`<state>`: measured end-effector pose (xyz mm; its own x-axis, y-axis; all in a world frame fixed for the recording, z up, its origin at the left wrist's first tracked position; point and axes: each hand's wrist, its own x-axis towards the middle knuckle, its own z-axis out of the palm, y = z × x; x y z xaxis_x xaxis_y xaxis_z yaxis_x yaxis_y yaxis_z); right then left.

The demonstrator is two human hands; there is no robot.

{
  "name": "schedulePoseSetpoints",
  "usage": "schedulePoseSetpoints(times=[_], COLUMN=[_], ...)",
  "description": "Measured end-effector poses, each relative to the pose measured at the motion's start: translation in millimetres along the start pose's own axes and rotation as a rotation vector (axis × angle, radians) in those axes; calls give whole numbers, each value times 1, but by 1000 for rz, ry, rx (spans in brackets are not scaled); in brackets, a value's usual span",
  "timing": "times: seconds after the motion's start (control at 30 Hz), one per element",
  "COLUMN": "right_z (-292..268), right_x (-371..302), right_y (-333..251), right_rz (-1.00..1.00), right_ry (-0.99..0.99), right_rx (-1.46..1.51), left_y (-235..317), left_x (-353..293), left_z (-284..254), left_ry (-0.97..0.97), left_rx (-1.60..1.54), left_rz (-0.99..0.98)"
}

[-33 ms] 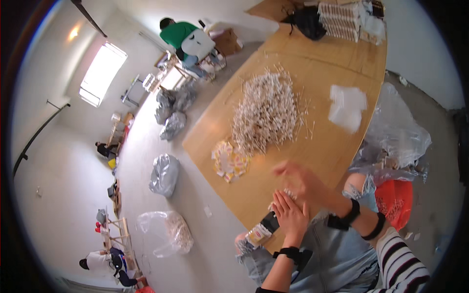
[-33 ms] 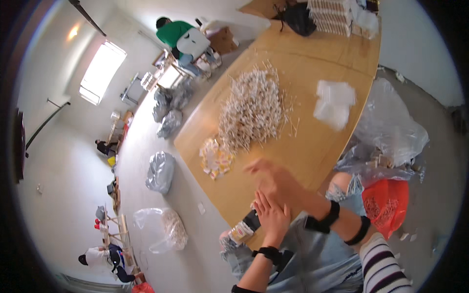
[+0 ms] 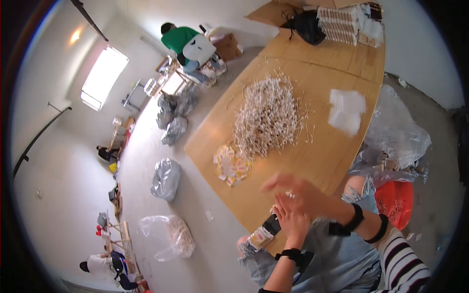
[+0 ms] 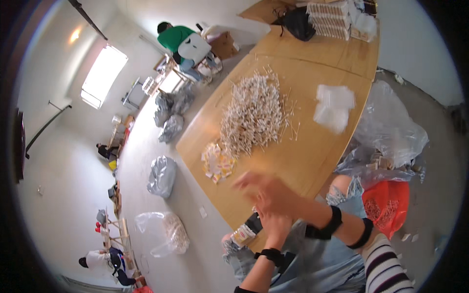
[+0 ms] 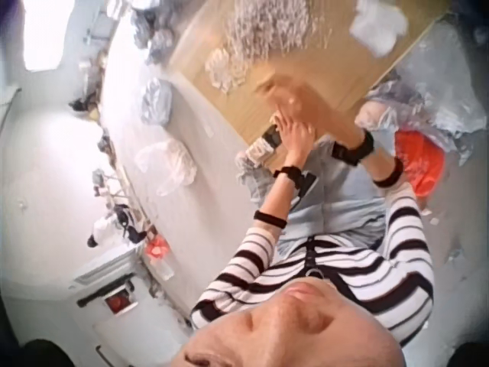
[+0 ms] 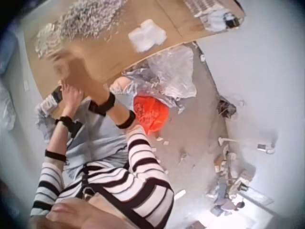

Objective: The person gathers cotton swabs from a pile, aligns them into a row, and places them into a small plastic bag. They then pick up a small paper label and slide it into the bag with the swabs.

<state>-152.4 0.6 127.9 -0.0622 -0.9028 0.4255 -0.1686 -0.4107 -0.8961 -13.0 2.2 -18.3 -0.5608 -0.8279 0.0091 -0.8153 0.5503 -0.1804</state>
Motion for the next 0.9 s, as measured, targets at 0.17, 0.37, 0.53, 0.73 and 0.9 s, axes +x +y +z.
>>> schedulePoseSetpoints(times=[0.17,0.37,0.53,0.73,0.9], right_z=[109,214,213,237,250], right_x=[-17,-59,-45,-48,-55], right_y=[-160,-238,-222,-197,-170], right_rz=[-751,-885,-839,-773,-749], right_ry=[-504,-625,-592,-551,-515], right_rx=[81,589,651,730,786], left_y=[18,11,11,8,6], left_x=[10,14,14,12,12], left_z=[-1,12,5,8,12], left_ry=[233,277,322,341,386], left_rx=[-389,-356,-391,-430,-417], left_rz=[-31,-48,-60,-61,-64])
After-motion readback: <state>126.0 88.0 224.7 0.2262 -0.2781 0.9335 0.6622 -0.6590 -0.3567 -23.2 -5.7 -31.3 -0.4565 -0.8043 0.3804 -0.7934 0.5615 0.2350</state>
